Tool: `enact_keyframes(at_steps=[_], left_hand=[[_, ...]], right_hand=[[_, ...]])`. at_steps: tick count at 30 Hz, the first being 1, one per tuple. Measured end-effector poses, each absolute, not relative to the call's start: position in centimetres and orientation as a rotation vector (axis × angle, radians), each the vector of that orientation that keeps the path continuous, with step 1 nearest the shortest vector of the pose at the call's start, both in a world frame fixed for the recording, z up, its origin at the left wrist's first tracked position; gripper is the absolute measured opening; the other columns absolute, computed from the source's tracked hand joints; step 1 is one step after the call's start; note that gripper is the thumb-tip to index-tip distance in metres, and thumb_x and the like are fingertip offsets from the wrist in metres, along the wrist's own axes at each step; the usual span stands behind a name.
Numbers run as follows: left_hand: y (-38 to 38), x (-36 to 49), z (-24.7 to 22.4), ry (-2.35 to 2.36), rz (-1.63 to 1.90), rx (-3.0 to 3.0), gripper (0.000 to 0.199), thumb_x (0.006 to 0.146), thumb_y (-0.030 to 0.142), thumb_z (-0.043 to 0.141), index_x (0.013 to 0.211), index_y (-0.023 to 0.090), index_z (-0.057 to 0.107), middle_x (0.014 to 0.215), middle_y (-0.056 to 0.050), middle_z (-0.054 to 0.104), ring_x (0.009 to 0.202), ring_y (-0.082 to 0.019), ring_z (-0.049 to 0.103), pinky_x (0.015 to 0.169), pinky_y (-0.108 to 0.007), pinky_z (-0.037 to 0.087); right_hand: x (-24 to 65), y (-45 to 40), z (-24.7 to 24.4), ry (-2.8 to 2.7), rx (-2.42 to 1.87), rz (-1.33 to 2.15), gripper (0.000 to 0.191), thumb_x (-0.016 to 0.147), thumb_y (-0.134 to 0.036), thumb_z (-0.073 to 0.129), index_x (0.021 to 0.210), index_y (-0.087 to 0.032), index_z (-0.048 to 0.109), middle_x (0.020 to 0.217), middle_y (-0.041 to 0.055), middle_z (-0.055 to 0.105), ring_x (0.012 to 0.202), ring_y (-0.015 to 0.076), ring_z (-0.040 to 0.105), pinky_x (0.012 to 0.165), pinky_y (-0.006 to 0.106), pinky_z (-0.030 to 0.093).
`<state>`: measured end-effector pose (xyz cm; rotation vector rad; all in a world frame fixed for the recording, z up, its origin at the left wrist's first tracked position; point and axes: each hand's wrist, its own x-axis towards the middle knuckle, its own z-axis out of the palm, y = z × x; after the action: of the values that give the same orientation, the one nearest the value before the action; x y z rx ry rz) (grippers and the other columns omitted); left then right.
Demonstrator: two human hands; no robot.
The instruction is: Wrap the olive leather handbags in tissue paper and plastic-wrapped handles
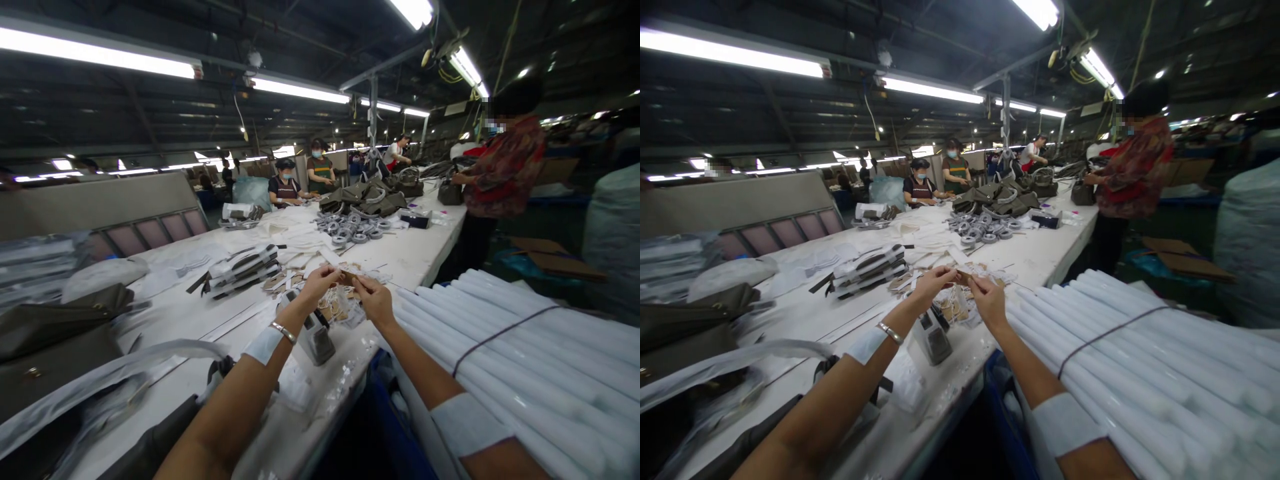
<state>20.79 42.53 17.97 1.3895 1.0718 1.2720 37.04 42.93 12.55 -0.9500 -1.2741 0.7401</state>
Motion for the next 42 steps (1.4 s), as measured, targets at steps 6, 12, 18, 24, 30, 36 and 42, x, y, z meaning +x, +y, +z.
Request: enact_keyframes(at_steps=[6, 12, 18, 24, 30, 36, 42], left_hand=[[42.9, 19.7, 19.3, 1.008, 1.262, 1.369, 0.035, 0.065, 0.046, 0.082, 0.077, 0.016, 0.07, 0.063, 0.002, 0.058, 0.063, -0.01, 0.051, 0.066, -0.025, 0.043], [43.6, 18.1, 19.3, 0.981, 1.35, 1.151, 0.042, 0.067, 0.052, 0.079, 0.087, 0.017, 0.067, 0.058, 0.007, 0.044, 0.054, -0.008, 0.047, 0.055, -0.02, 0.042], [43.1, 17.8, 19.3, 0.954, 1.409, 1.029, 0.031, 0.079, 0.048, 0.071, 0.086, 0.02, 0.062, 0.064, 0.005, 0.051, 0.062, -0.007, 0.056, 0.074, -0.023, 0.054], [42.8, 18.1, 19.2, 1.024, 1.372, 1.104, 0.03, 0.081, 0.046, 0.071, 0.094, 0.02, 0.065, 0.068, 0.005, 0.053, 0.059, -0.007, 0.054, 0.079, -0.029, 0.056], [42.5, 18.7, 18.1, 1.201, 1.325, 1.312, 0.028, 0.073, 0.038, 0.079, 0.092, 0.02, 0.07, 0.086, -0.003, 0.068, 0.066, -0.013, 0.058, 0.071, -0.029, 0.052], [42.0, 19.4, 18.3, 1.08, 1.212, 1.548, 0.024, 0.075, 0.036, 0.076, 0.094, 0.021, 0.077, 0.096, -0.003, 0.074, 0.092, -0.019, 0.063, 0.085, -0.028, 0.047], [42.2, 19.6, 17.7, 1.091, 1.199, 1.574, 0.032, 0.068, 0.047, 0.08, 0.072, 0.016, 0.072, 0.064, 0.0, 0.063, 0.067, -0.014, 0.057, 0.068, -0.026, 0.045]], right_hand=[[36.7, 43.3, 13.7, -1.163, -0.985, 0.964, 0.031, 0.07, -0.046, 0.073, 0.082, -0.019, 0.078, 0.065, 0.0033, 0.072, 0.063, 0.0231, 0.069, 0.069, 0.036, 0.057], [37.3, 44.9, 13.4, -0.91, -0.922, 1.128, 0.029, 0.073, -0.048, 0.065, 0.073, -0.019, 0.066, 0.067, 0.0046, 0.072, 0.057, 0.0182, 0.066, 0.055, 0.03, 0.057], [37.6, 44.6, 12.5, -0.815, -0.873, 1.197, 0.027, 0.069, -0.046, 0.072, 0.076, -0.02, 0.065, 0.07, 0.0032, 0.071, 0.056, 0.0165, 0.063, 0.052, 0.029, 0.057], [37.4, 44.2, 12.5, -0.881, -0.854, 1.207, 0.042, 0.067, -0.05, 0.075, 0.097, -0.02, 0.07, 0.079, 0.0019, 0.073, 0.056, 0.0147, 0.062, 0.057, 0.031, 0.057], [37.6, 44.1, 13.0, -1.041, -0.901, 1.071, 0.051, 0.069, -0.054, 0.074, 0.107, -0.019, 0.071, 0.089, 0.0028, 0.074, 0.07, 0.0173, 0.065, 0.066, 0.03, 0.055], [37.8, 44.4, 13.8, -1.162, -0.939, 0.941, 0.043, 0.076, -0.054, 0.067, 0.105, -0.021, 0.066, 0.079, 0.0019, 0.073, 0.07, 0.0191, 0.066, 0.069, 0.031, 0.054], [37.8, 44.9, 14.6, -1.216, -0.976, 0.836, 0.033, 0.08, -0.05, 0.064, 0.098, -0.023, 0.061, 0.076, 0.0015, 0.073, 0.069, 0.0212, 0.068, 0.071, 0.034, 0.054]])
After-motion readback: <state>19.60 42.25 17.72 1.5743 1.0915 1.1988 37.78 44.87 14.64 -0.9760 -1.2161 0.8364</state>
